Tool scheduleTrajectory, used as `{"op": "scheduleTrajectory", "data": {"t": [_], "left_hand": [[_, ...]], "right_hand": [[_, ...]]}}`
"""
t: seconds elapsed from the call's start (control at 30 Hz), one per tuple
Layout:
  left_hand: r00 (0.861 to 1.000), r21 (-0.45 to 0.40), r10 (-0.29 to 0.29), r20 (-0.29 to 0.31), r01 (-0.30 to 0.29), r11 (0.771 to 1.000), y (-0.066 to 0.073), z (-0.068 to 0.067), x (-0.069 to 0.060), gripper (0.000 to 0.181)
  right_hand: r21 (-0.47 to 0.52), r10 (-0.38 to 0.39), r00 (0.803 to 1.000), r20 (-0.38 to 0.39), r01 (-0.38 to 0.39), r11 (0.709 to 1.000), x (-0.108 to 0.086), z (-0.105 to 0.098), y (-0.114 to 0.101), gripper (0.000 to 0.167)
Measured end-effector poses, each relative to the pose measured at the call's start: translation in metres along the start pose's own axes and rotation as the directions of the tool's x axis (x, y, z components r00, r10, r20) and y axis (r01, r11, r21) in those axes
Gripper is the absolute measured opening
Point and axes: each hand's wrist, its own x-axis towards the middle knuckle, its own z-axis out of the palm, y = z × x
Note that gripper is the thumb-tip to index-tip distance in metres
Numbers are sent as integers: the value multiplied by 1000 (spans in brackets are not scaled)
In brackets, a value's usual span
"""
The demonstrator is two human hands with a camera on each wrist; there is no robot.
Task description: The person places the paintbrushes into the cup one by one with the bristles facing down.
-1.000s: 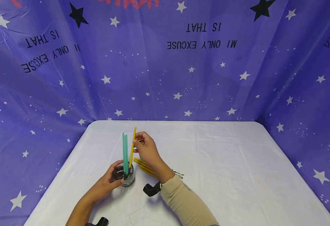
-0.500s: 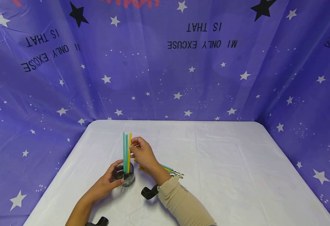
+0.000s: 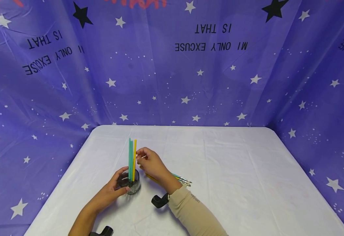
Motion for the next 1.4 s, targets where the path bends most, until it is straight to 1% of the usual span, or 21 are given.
{"op": "scheduleTrajectory", "data": {"t": [0.1,0.2,0.37,0.47,0.53,0.6,0.7,0.73,0.8,0.9,1.0,1.13,1.27,1.37,1.4], "left_hand": [[1000,-4,6,0,-6,1000,-1,0,0,73],[1000,-2,-3,-3,3,1000,-1,1,0,73],[1000,0,-7,-1,7,1000,0,1,0,73],[1000,3,7,9,-7,1000,0,0,0,73],[1000,6,12,11,-12,1000,0,0,0,73],[1000,8,15,11,-15,1000,0,1,-1,73],[1000,4,12,14,-12,1000,0,1,-1,74],[1000,4,12,15,-12,1000,0,1,-1,74],[1000,1,15,16,-15,1000,0,1,-1,74],[1000,9,20,13,-20,1000,0,1,-1,74],[1000,13,24,11,-24,1000,0,0,-2,73],[999,9,30,15,-30,999,1,0,-2,73],[999,8,37,18,-37,999,1,0,-2,73],[999,9,39,19,-39,999,1,0,-2,73],[999,9,40,21,-40,999,1,0,-2,73]], "right_hand": [[-74,0,1000,5,0,997,0,-7,6,16],[-142,-1,1000,13,3,990,0,-16,12,18],[-203,1,1000,26,4,979,1,-32,22,19],[-233,-29,999,33,36,972,2,-40,27,18],[-281,-52,998,39,61,958,2,-44,30,18],[-342,-51,998,43,63,938,1,-48,33,17],[-455,-19,998,54,42,890,0,-53,36,16],[-484,-3,998,57,30,875,0,-55,37,16],[-537,12,997,74,30,843,0,-58,38,14],[-599,19,995,100,45,800,0,-62,41,12],[-639,34,992,120,51,767,0,-65,42,10],[-658,62,986,155,56,751,0,-66,42,13],[-663,84,976,199,71,746,0,-67,39,16],[-675,104,972,211,68,734,1,-67,38,17],[-684,108,971,212,69,727,1,-66,38,17]]}}
